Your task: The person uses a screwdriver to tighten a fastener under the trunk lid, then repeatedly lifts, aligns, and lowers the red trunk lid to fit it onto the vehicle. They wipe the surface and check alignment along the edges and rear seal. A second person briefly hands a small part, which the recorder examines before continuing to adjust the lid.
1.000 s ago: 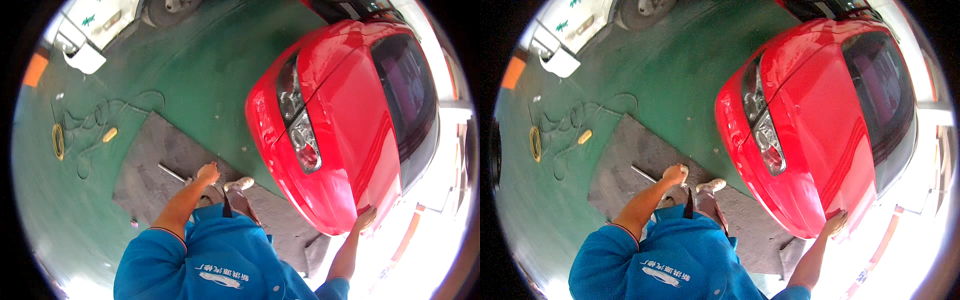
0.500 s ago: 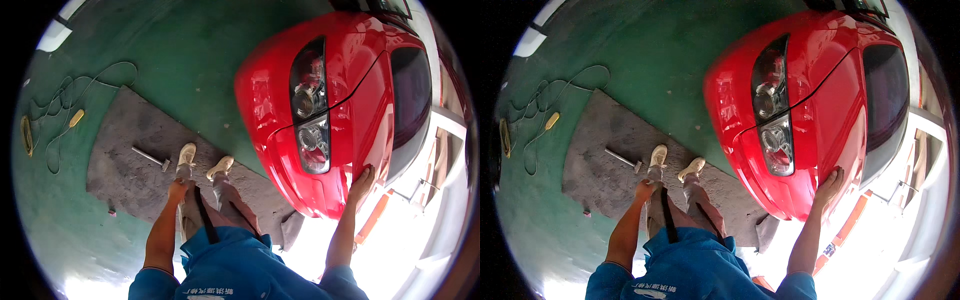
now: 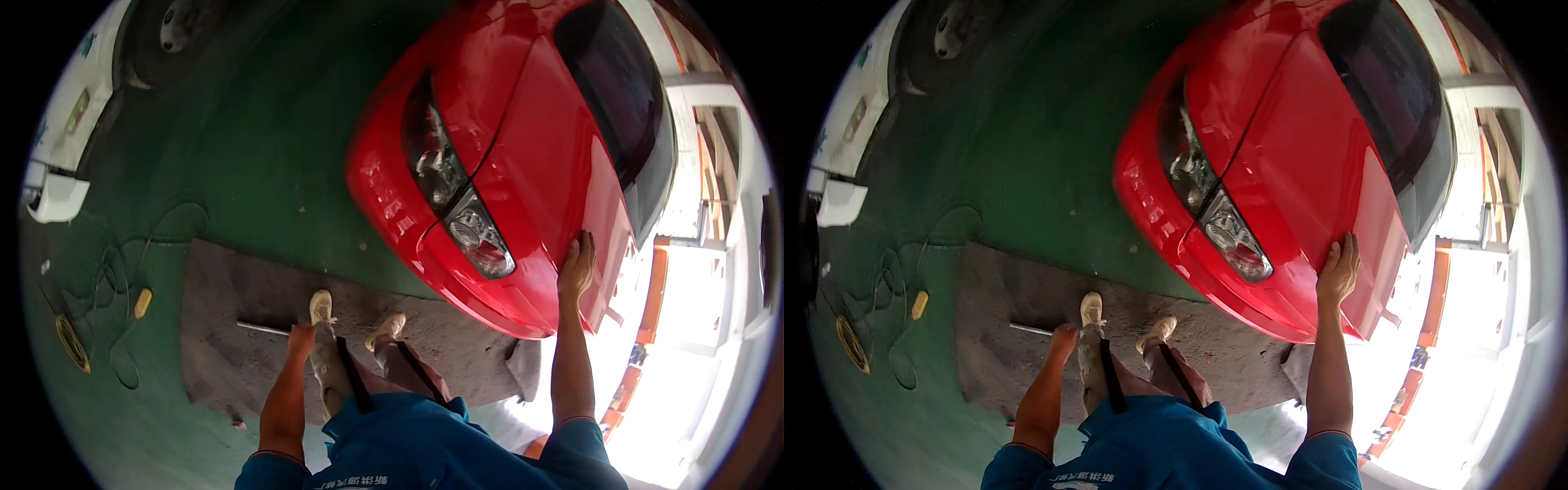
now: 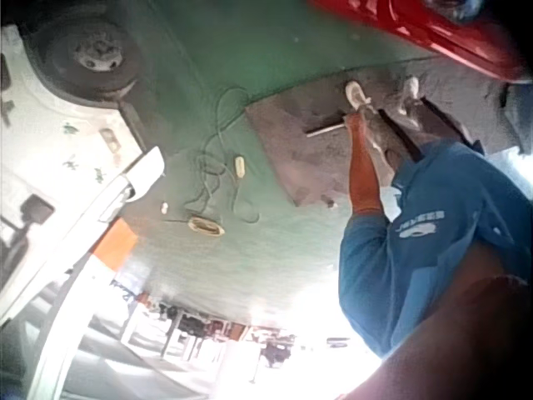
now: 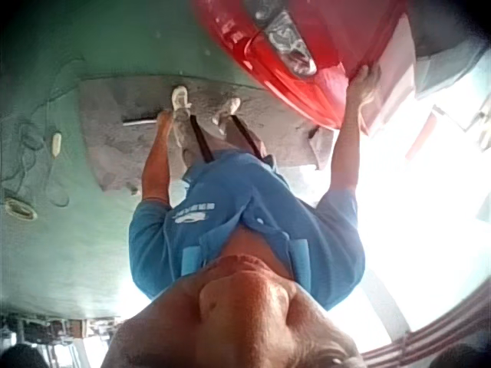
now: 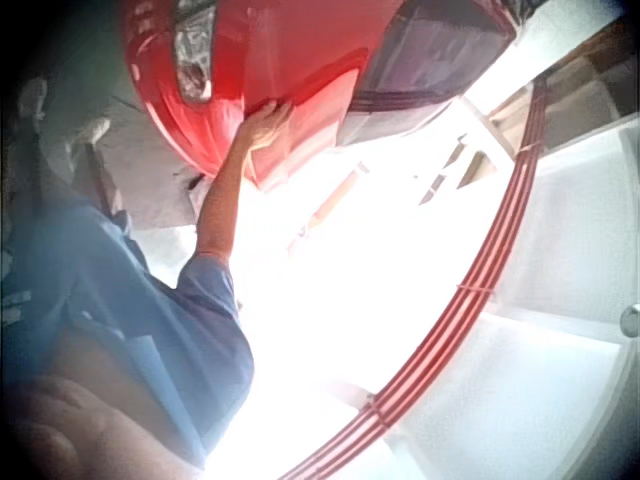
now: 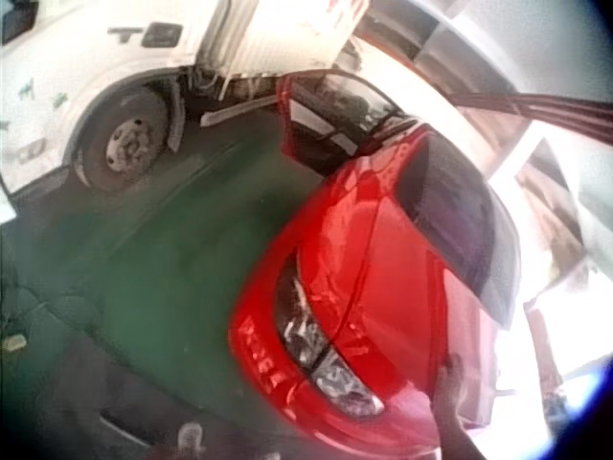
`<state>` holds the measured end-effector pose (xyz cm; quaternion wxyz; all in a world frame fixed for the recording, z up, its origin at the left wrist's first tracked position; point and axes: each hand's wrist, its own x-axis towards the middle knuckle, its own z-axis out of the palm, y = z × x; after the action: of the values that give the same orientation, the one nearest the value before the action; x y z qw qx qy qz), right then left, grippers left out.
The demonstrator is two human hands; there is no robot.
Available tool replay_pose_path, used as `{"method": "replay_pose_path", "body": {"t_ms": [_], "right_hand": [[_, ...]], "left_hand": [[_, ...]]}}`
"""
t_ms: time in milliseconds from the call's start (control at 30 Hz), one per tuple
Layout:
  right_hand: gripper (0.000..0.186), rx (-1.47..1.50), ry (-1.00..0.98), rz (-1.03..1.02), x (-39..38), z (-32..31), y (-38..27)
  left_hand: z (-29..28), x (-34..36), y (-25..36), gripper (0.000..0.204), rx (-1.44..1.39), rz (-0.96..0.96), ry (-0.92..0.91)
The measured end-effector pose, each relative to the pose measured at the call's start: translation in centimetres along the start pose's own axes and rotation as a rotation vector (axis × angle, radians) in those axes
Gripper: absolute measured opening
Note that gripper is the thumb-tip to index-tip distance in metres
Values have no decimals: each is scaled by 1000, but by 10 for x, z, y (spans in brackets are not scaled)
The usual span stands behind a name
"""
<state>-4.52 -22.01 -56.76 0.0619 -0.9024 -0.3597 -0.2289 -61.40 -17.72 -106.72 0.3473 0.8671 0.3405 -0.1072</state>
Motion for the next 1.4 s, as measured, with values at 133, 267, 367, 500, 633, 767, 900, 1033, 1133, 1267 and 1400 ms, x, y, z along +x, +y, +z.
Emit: {"method": "replay_pose_path", "body": {"t_ms": [133,267,367,500,633,767,900,1033,1133,1267,1400], "right_hand": [[47,21,14,53,-4,-3,-6],[43,40,38,82,-3,-12,-6],[38,178,94,54,-6,-25,-5],[33,466,85,25,-73,-51,-12],[27,454,-309,188,-280,-32,45],[50,351,-889,1029,-600,-47,164],[35,318,-643,2021,-834,-125,209],[25,553,-350,2240,-900,-135,201],[29,688,-253,2251,-913,-113,213],[32,870,-233,2177,-875,-67,241],[34,942,-328,1914,-810,-52,325]], "left_hand": [[-53,54,4,24,93,-28,46],[-102,93,8,25,178,42,40],[-122,112,18,27,228,138,78],[-142,115,54,27,-172,-102,107],[-151,88,87,29,-55,4,-41],[-102,38,135,25,-160,-53,-292],[-89,-36,185,18,-366,-334,-344],[-65,-52,273,13,-123,-300,-475],[-19,-43,337,13,-49,-201,-543],[20,0,460,13,-100,-46,-464],[28,29,626,33,-51,331,-362]]}}
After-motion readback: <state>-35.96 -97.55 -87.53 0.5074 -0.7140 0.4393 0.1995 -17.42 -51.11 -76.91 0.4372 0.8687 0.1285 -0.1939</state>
